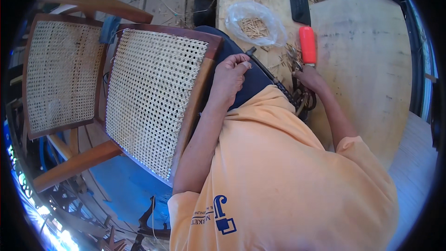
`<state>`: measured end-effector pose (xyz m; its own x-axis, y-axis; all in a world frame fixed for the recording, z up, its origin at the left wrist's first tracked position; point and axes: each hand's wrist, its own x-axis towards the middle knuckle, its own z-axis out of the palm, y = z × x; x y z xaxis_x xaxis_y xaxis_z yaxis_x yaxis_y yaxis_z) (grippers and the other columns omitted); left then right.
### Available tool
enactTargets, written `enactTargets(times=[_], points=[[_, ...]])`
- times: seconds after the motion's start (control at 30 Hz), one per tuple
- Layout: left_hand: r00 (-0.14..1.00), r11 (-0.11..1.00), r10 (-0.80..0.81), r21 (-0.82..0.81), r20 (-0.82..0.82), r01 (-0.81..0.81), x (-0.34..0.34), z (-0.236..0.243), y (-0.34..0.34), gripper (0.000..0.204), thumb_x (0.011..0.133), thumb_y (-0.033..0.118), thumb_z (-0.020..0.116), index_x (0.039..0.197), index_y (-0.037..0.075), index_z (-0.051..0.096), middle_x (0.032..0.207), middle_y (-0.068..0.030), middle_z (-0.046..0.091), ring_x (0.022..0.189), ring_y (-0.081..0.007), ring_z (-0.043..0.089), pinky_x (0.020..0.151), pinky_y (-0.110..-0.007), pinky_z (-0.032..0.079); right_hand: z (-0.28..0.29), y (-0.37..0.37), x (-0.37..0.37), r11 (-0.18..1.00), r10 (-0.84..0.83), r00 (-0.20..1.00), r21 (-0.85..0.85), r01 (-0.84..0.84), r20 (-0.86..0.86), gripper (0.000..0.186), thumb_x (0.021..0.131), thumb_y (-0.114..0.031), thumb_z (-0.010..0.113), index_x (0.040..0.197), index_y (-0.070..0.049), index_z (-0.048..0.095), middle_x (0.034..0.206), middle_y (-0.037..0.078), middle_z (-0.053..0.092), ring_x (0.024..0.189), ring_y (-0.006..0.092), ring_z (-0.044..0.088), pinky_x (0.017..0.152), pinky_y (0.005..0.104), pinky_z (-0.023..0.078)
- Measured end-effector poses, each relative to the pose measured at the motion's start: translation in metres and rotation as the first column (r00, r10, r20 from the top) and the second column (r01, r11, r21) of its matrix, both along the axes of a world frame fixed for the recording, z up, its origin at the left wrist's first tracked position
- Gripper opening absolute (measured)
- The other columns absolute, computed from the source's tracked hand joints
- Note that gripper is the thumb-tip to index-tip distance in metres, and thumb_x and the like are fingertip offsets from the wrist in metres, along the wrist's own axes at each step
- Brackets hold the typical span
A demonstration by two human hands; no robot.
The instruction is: Repairing the woven cane seat of a wooden chair by inserting wooden pegs and trimming the material.
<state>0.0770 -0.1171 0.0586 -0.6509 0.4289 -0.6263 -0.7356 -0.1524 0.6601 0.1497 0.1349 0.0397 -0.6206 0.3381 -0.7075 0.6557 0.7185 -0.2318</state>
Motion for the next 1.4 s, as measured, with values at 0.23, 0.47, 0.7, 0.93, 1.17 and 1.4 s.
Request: enactTargets(times=[0.23, 0.47, 0.7, 0.93, 1.17, 1.4], points=[[0.994, 0.995, -0.103, 0.004, 0.023, 0.103, -0.009, -0.004, 0.02, 0.018, 0.077, 0.007, 0.058, 0.095, 0.004, 0.055, 0.068, 0.0042, 0.05, 0.043, -0.0009, 0.036, 0.036, -0.016, 0.026, 0.035, 0.017, 0.014, 0.982, -0.073, 0.973, 0.154, 0.109, -0.22, 0.033, 0.082, -0.025, 0.051, 0.105, -0.001, 0.053, 0.068, 0.013, 0.056, 0.06, 0.0224, 0.055, 0.057, 0.0362, 0.043], [0.985, 0.985, -0.168, -0.036, 0.028, 0.169, -0.011, -0.004, 0.027, 0.013, 0.077, 0.007, 0.059, 0.089, 0.006, 0.054, 0.067, 0.0037, 0.051, 0.043, -0.0013, 0.036, 0.035, -0.016, 0.025, 0.094, 0.037, 0.006, 0.981, -0.106, 0.965, 0.132, 0.141, -0.241, 0.032, 0.081, -0.02, 0.049, 0.107, -0.003, 0.053, 0.064, 0.007, 0.05, 0.056, 0.0155, 0.049, 0.053, 0.0321, 0.041], [0.996, 0.999, 0.02, 0.035, 0.092, -0.023, -0.012, -0.003, 0.028, 0.014, 0.078, 0.006, 0.059, 0.089, 0.009, 0.052, 0.07, 0.0019, 0.054, 0.04, -0.002, 0.036, 0.034, -0.016, 0.025, 0.085, 0.025, 0.026, 0.932, -0.292, 0.937, -0.277, 0.234, -0.191, 0.04, 0.076, -0.016, 0.048, 0.116, -0.007, 0.05, 0.076, -0.001, 0.049, 0.062, 0.0106, 0.045, 0.055, 0.0279, 0.04], [0.99, 0.984, 0.13, 0.117, 0.056, -0.136, -0.007, 0.011, 0.027, 0.015, 0.08, 0.008, 0.06, 0.093, 0.005, 0.053, 0.063, 0.005, 0.044, 0.04, -0.0013, 0.032, 0.034, -0.017, 0.022, 0.044, -0.045, 0.03, 0.735, -0.425, 0.883, -0.646, 0.207, -0.2, 0.045, 0.084, -0.024, 0.052, 0.124, -0.004, 0.042, 0.101, 0.004, 0.049, 0.091, 0.0133, 0.045, 0.082, 0.0255, 0.038], [0.976, 0.965, 0.219, 0.145, 0.016, -0.219, -0.007, 0.019, 0.014, 0.017, 0.08, 0.008, 0.062, 0.093, 0.006, 0.051, 0.074, -0.0003, 0.058, 0.04, -0.0007, 0.035, 0.034, -0.015, 0.027, 0.059, -0.077, -0.013, 0.868, -0.034, 0.966, -0.487, -0.098, -0.256, 0.047, 0.09, -0.041, 0.044, 0.112, 0.001, 0.046, 0.09, 0.008, 0.051, 0.08, 0.0152, 0.046, 0.071, 0.0289, 0.04], [0.966, 0.963, 0.255, 0.105, -0.05, -0.249, -0.002, 0.022, 0.01, 0.014, 0.08, 0.008, 0.061, 0.092, 0.004, 0.054, 0.068, 0.0028, 0.052, 0.042, 0.0001, 0.035, 0.035, -0.015, 0.025, 0.066, -0.105, -0.029, 0.925, 0.127, 0.925, -0.295, -0.241, -0.359, 0.055, 0.09, -0.049, 0.036, 0.105, 0.002, 0.046, 0.083, 0.019, 0.053, 0.078, 0.0296, 0.053, 0.069, 0.038, 0.041]])
